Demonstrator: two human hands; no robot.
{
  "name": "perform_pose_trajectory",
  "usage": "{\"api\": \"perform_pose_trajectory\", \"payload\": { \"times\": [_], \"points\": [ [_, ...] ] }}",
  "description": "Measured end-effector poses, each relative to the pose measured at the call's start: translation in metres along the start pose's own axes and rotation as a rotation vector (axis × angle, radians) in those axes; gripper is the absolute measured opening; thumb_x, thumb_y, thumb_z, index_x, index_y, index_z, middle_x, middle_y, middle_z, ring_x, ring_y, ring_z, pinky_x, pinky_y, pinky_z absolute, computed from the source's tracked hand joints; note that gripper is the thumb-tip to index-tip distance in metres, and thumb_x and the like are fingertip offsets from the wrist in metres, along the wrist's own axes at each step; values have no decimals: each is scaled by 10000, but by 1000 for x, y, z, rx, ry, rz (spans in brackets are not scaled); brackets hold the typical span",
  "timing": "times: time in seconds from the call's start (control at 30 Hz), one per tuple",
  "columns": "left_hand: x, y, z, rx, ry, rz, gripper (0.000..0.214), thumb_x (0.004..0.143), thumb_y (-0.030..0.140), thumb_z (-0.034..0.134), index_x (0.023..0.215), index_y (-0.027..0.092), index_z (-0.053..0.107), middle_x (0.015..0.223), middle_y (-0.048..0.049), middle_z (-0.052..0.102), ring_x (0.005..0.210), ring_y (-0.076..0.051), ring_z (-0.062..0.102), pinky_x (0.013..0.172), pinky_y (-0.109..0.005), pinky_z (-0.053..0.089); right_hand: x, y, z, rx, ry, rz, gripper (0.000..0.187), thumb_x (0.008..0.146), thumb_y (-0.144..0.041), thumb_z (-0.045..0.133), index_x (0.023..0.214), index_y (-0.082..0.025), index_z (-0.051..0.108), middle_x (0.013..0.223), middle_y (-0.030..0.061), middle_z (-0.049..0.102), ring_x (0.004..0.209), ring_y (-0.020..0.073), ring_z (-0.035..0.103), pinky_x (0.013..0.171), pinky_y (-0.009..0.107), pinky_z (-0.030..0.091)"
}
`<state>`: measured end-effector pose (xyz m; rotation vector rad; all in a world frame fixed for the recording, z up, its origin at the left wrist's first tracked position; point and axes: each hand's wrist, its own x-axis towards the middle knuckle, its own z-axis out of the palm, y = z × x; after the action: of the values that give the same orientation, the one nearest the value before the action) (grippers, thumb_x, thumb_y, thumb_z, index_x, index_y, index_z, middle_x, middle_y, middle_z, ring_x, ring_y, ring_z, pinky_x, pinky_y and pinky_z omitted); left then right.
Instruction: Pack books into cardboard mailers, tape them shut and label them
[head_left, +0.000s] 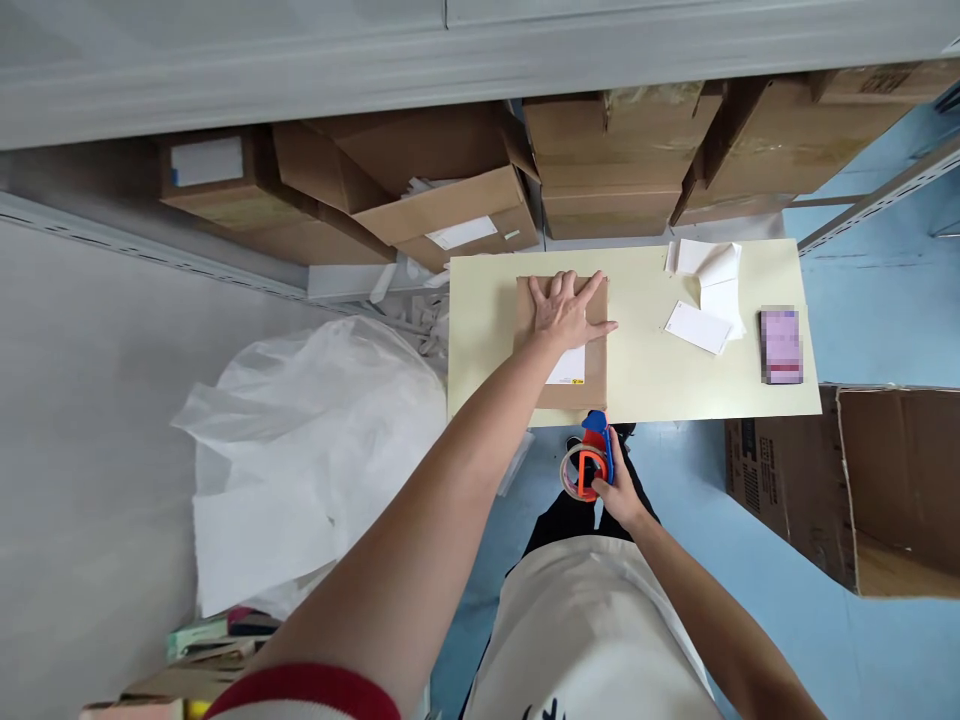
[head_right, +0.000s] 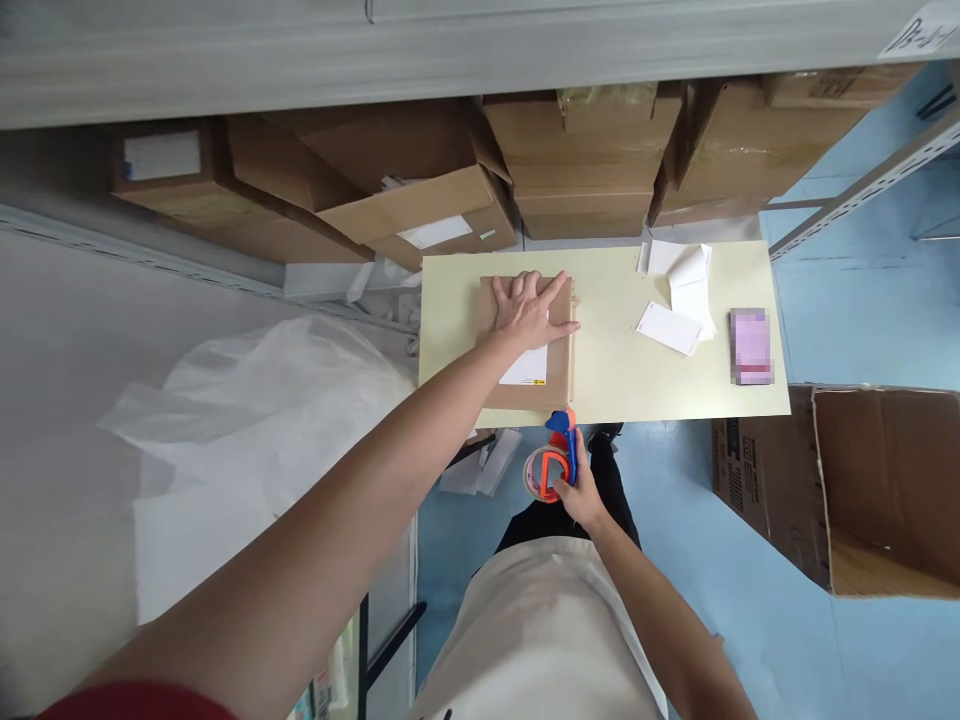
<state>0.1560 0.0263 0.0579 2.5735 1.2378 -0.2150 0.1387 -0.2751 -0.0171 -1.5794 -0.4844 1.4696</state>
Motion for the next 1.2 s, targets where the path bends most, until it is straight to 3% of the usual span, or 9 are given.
{"api": "perform_pose_trajectory", "payload": {
  "times": [0.17,0.3,0.5,0.7,0.87,0.93,1.03,1.13,1.2],
  "points": [
    [-3,-35,4,-80,29,-290,1067,781,750,464,1554,258,-83,1525,-175,333,1411,-478,186,1105,-663,121,51,-51,-40,29,116,20,1051,632,-224,519,1551,-328,21,1384,39,523,1126,260,562,897,417,517],
    [-33,-59,3,-82,23,-409,1093,779,774,432,1561,183,-51,1557,-220,269,1423,-477,182,1103,-622,200,118,-125,-100,-17,7,71,938,563,-188,549,1466,-335,341,1131,35,641,898,233,597,698,356,524],
    [-37,-44,-2,-30,-49,-40,956,811,740,445,1564,254,113,1647,-115,43,1492,-399,-11,1155,-613,52,174,-186,-117,-80,-193,171,655,531,-145,633,1168,-294,616,915,11,669,777,200,578,649,331,478],
    [-17,-39,0,-12,-54,-34,947,791,722,504,1557,314,124,1642,-90,112,1493,-378,43,1153,-629,13,164,-159,-118,-162,-154,51,826,532,-130,568,1339,-299,510,959,-6,659,793,181,551,697,314,464],
    [-20,-39,1,-14,-68,-21,917,794,717,496,1551,341,138,1633,-72,160,1486,-390,66,1147,-639,20,108,-103,-122,-231,-173,108,930,551,-151,576,1453,-278,388,969,4,663,802,203,578,710,345,498],
    [-20,-38,2,-17,-54,-22,912,797,714,489,1551,345,134,1631,-66,163,1484,-399,58,1145,-640,10,79,-76,-104,-192,-204,155,965,555,-146,573,1481,-274,333,978,6,672,802,201,594,721,353,511],
    [-18,-36,3,-15,-35,-24,901,800,722,475,1548,354,135,1626,-66,182,1485,-386,71,1148,-626,12,50,-49,-58,-81,-56,95,986,591,-180,539,1519,-286,223,986,3,668,777,189,586,740,355,516],
    [-21,-37,1,-24,-11,-80,894,804,749,432,1547,344,143,1612,-94,215,1472,-390,120,1137,-632,62,53,-47,-21,-19,41,78,991,610,-212,510,1532,-293,157,1018,20,652,797,198,580,711,346,516],
    [-30,-42,-1,-35,2,-157,913,801,768,404,1551,320,143,1595,-127,244,1448,-417,175,1121,-634,117,70,-61,-18,-11,71,44,989,599,-220,497,1527,-295,163,1077,32,637,834,208,576,692,342,515]
  ]
}}
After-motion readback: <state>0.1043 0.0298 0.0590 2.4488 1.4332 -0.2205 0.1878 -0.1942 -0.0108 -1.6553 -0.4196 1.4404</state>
